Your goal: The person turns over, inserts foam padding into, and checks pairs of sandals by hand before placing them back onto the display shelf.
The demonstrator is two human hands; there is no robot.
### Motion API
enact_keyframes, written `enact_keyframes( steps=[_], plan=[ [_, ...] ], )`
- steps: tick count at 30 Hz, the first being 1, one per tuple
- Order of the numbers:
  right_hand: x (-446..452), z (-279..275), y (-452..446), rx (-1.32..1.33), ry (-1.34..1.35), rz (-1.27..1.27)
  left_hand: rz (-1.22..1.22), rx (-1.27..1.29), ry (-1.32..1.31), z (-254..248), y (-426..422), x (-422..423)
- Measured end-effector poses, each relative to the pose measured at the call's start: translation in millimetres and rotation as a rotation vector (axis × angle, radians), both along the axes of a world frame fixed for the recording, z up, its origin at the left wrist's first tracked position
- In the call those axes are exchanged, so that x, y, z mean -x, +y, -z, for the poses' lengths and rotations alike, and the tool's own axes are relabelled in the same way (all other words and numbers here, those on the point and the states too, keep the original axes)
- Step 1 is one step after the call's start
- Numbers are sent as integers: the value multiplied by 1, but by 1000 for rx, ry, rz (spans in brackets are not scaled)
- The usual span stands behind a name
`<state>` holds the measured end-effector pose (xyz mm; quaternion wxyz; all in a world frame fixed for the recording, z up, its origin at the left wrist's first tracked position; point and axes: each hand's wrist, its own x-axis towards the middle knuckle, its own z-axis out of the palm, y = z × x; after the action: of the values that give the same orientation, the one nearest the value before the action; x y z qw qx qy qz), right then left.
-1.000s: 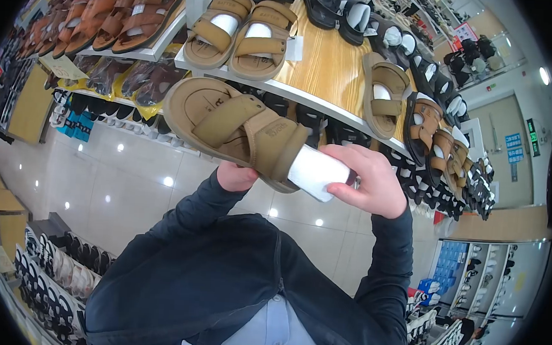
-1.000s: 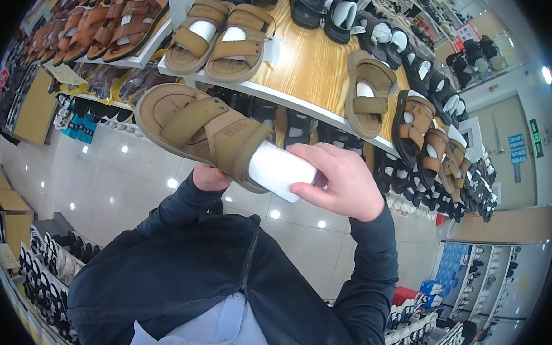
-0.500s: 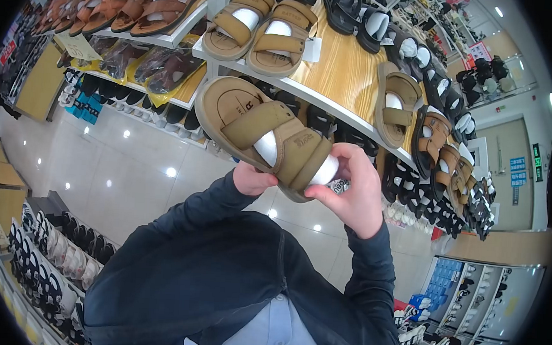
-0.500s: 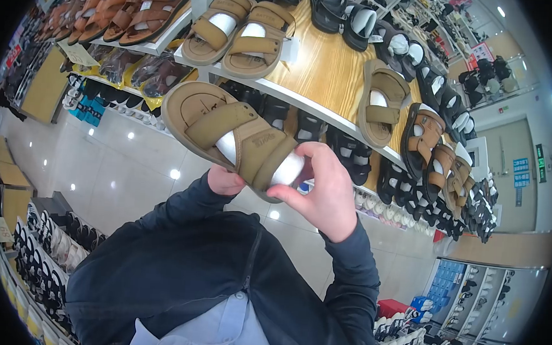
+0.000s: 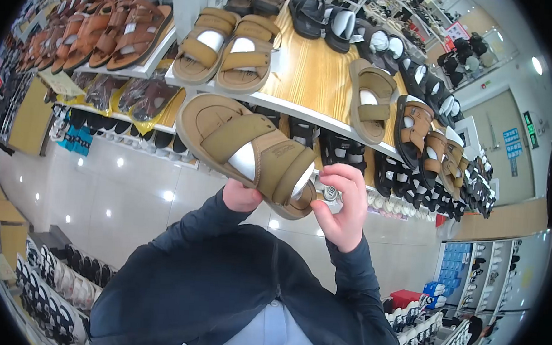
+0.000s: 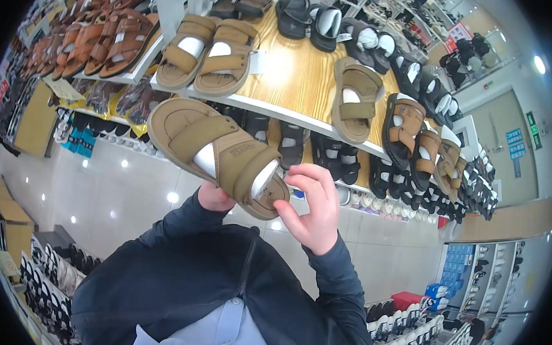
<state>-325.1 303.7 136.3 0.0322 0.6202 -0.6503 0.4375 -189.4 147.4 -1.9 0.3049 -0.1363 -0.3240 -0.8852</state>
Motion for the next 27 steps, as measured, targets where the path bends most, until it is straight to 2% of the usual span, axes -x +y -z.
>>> enact_keyframes(
  steps=[4,8,12,14,15,18,19,21,24,26,27],
  plan=[
    [4,7,20,-79,-41,93,-44,49,-20,-5,3,7],
    [7,9,23,-197,31,117,-104,115,-31,5,0,18],
    [13,15,20,-105,114,263,-198,213,-89,2,-9,28],
    [14,13,20,-50,81,276,-380,527,-223,0,-23,29],
    [16,16,19,-29,55,269,-474,682,-292,0,-29,30],
    [17,19,9,41,-144,198,-174,512,-583,-1,-37,39],
    [17,17,2,67,-227,165,-123,344,-675,-5,-35,43],
    [16,3,-13,39,-399,132,-241,198,-770,-20,-19,56],
    [29,0,-36,-6,-567,72,-371,338,-707,-27,-21,60],
    [39,-1,-51,-29,-646,49,-584,500,-568,-1,-30,74],
    [42,-3,-59,-15,-703,38,-662,551,-522,-8,-31,77]
  ],
)
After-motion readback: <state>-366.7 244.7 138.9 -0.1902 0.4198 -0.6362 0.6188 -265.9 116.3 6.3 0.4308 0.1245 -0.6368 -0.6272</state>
